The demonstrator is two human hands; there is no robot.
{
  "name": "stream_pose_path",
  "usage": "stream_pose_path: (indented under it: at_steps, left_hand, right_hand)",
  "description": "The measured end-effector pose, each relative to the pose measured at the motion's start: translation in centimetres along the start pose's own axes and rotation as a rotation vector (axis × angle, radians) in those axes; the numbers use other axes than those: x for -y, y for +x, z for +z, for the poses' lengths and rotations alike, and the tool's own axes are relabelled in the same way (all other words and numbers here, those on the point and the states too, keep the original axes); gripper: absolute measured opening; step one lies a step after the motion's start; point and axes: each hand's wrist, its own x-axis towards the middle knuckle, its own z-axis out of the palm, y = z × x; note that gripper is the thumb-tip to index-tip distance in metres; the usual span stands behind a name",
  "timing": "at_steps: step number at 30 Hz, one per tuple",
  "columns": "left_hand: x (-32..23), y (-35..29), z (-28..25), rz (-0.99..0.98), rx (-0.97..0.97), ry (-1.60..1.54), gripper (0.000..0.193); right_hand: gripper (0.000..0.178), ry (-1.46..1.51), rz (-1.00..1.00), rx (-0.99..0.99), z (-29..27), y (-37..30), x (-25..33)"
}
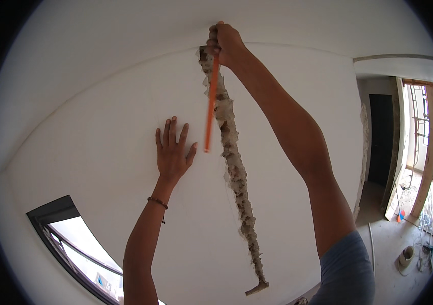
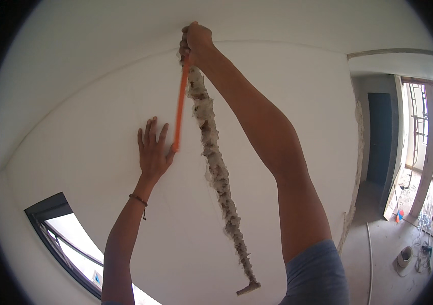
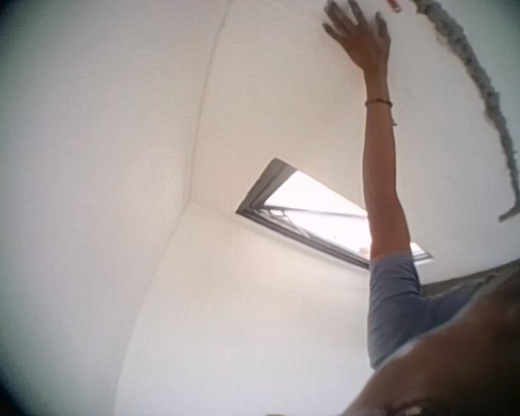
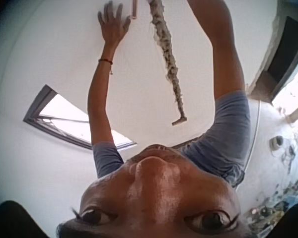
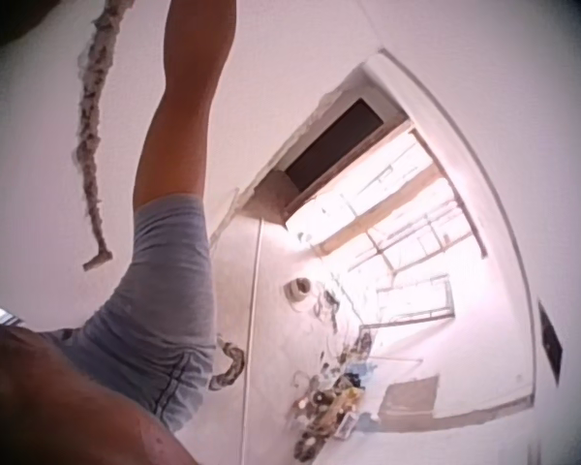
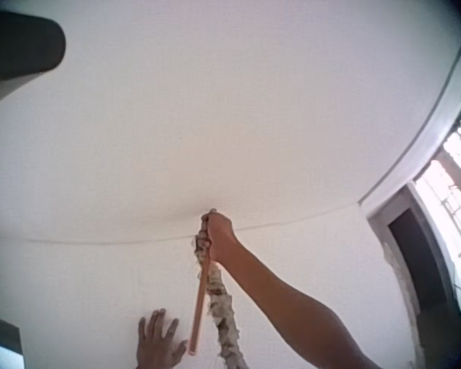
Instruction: The person uses a saw blade by hand to cut a slot into a plaster ceiling while standing on a platform.
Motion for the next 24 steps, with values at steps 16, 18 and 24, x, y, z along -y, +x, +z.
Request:
stream_pose_path:
  at_steps: [16,18,24]
  left_hand:
    - [0.0,0.1,-0.2,-0.010,0.078,0.043,0.060]
    - [-0.1,0.2,-0.2,-0.011,0.078,0.054,0.061]
    - [0.0,0.1,-0.4,-0.004,0.081,0.074,0.061]
  right_hand:
    - [0.026,-0.079,0.046,0.158,-1.7,1.0,1.2]
    - [0.024,-0.156,0.074,0.293,-3.3,1.6,2.1]
    - [0.019,0.032,0.041,0.082,-0.9,1.7,0.1]
